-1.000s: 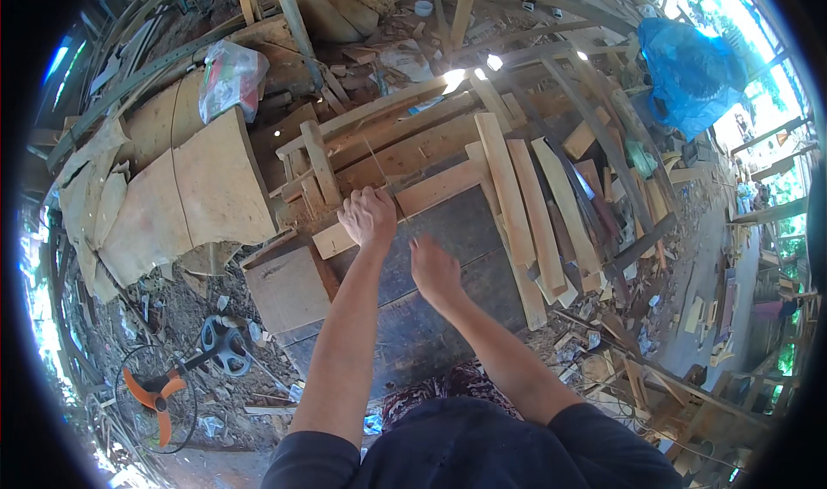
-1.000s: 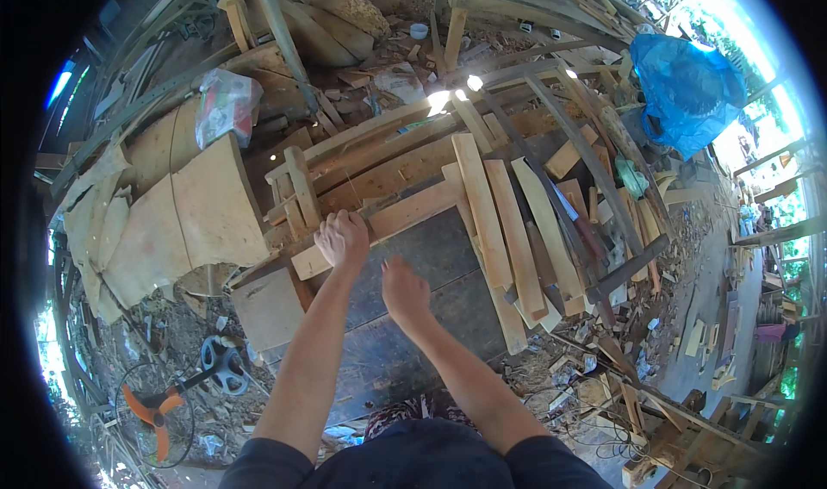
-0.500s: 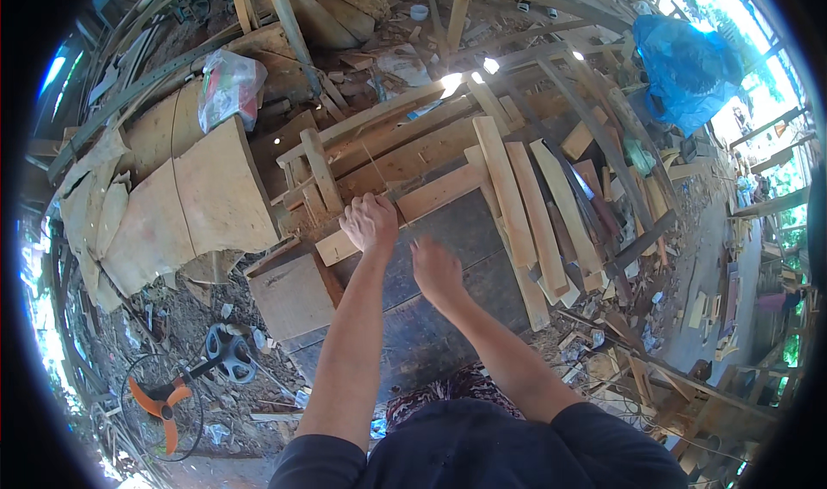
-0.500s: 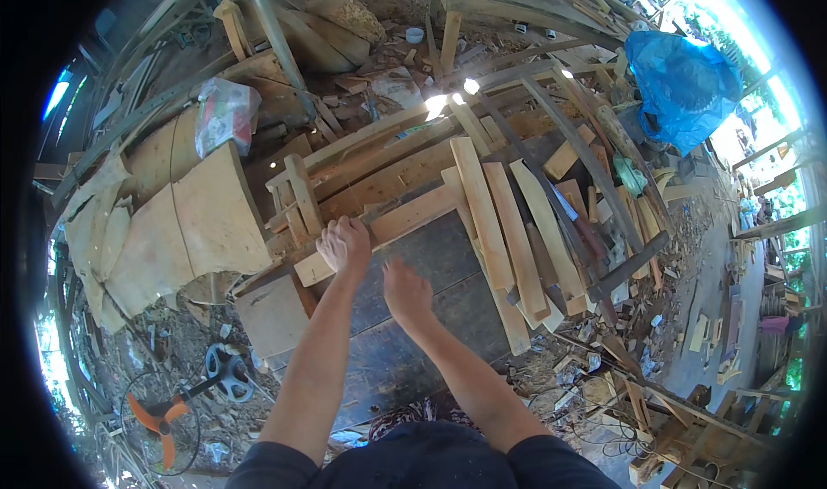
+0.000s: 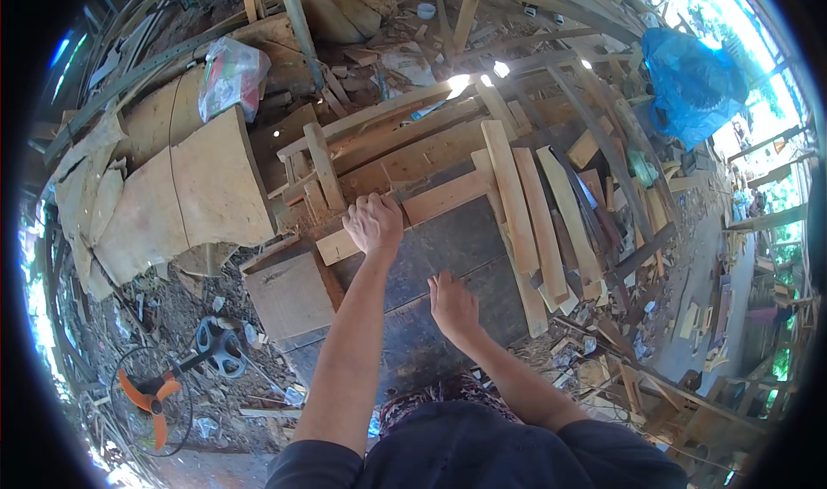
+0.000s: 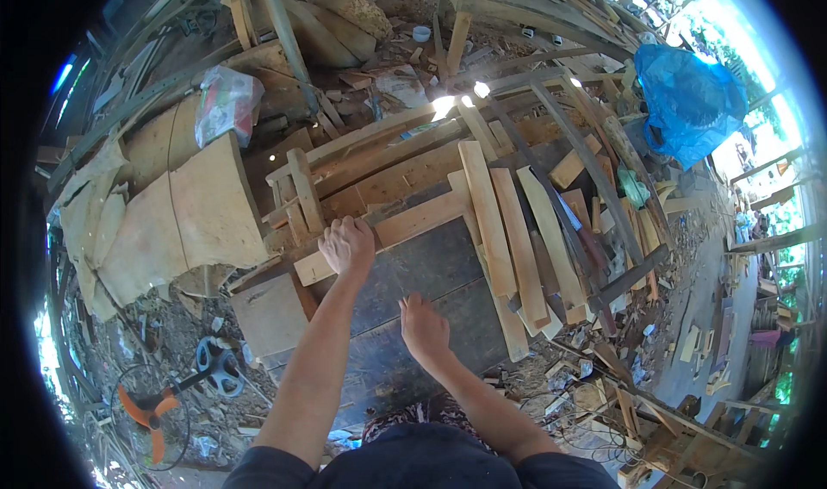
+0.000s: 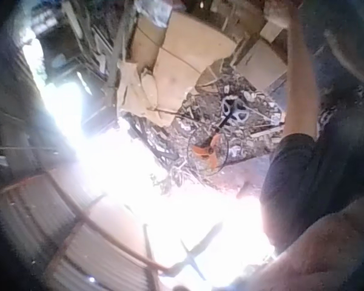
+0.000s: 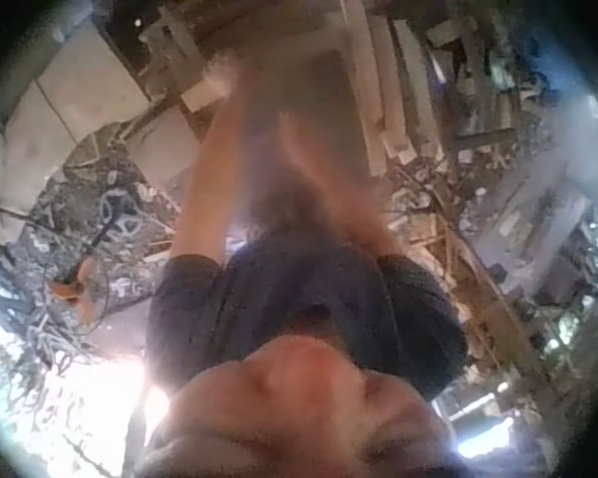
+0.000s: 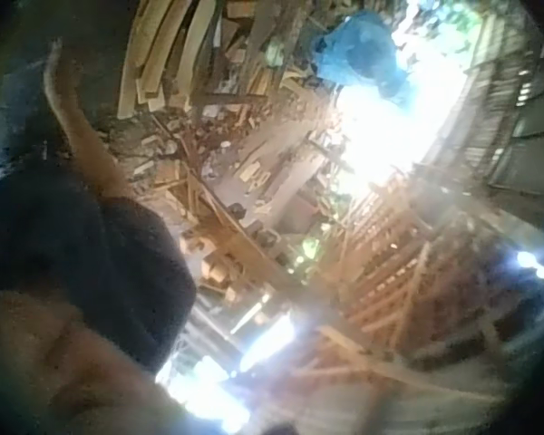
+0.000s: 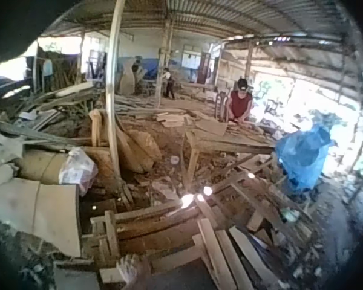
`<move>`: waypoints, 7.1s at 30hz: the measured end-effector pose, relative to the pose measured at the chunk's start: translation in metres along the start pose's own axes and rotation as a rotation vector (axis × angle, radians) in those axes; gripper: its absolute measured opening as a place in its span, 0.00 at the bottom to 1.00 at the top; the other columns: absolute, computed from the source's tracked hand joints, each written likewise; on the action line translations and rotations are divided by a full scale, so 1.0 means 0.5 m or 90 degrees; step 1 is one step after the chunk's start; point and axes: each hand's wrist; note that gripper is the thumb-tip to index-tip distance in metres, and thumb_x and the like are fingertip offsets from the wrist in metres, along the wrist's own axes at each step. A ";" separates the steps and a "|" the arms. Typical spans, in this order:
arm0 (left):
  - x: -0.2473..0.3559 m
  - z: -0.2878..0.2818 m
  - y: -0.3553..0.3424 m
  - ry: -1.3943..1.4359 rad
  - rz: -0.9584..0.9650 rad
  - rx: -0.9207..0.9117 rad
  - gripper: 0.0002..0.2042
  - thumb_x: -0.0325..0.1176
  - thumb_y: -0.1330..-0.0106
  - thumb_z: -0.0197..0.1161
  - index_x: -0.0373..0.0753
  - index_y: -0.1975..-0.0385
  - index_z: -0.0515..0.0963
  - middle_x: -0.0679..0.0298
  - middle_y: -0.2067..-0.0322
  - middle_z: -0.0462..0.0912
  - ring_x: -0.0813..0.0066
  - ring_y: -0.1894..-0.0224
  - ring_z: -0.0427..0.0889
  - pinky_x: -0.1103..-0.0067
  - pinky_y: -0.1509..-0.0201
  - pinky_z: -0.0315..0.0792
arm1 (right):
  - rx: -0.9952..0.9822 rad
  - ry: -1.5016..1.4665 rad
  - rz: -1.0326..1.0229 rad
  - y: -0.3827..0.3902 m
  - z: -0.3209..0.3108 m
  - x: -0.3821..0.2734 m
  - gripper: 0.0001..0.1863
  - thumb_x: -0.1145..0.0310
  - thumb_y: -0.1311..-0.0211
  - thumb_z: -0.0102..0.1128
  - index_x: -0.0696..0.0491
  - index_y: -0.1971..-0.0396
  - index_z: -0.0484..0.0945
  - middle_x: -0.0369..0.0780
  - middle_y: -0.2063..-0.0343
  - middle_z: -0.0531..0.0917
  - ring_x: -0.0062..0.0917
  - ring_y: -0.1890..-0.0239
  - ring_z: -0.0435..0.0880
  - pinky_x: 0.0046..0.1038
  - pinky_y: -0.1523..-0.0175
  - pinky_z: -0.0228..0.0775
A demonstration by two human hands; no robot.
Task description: The person cuts a wooden board with a hand saw while holding it down on a table by hand, then moves the wooden pieces.
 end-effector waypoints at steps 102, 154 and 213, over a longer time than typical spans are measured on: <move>0.022 -0.052 0.105 -0.056 0.095 -0.236 0.21 0.27 0.51 0.67 0.43 0.54 0.76 0.59 0.50 0.73 0.56 0.46 0.70 0.53 0.40 0.52 | 0.132 -0.087 -0.013 0.036 0.011 0.012 0.08 0.70 0.32 0.48 0.59 0.61 0.66 0.54 0.64 0.77 0.52 0.62 0.80 0.47 0.61 0.75; 0.056 -0.046 0.091 -0.117 0.055 -0.309 0.32 0.29 0.51 0.68 0.44 0.42 0.67 0.58 0.42 0.68 0.54 0.39 0.66 0.54 0.38 0.55 | 0.043 -0.109 0.031 -0.008 0.002 0.030 0.12 0.60 0.28 0.44 0.53 0.59 0.69 0.50 0.69 0.83 0.47 0.66 0.84 0.46 0.63 0.76; 0.056 -0.030 0.028 -0.124 0.079 -0.262 0.32 0.27 0.52 0.71 0.40 0.44 0.66 0.57 0.44 0.70 0.54 0.41 0.68 0.59 0.40 0.57 | 0.148 -0.271 -0.010 -0.095 0.008 0.004 0.10 0.64 0.30 0.44 0.55 0.61 0.68 0.52 0.69 0.83 0.50 0.67 0.83 0.47 0.63 0.73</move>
Point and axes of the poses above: each hand's wrist, its own y-axis away from the middle knuckle, its own z-axis out of the palm, x = y × z
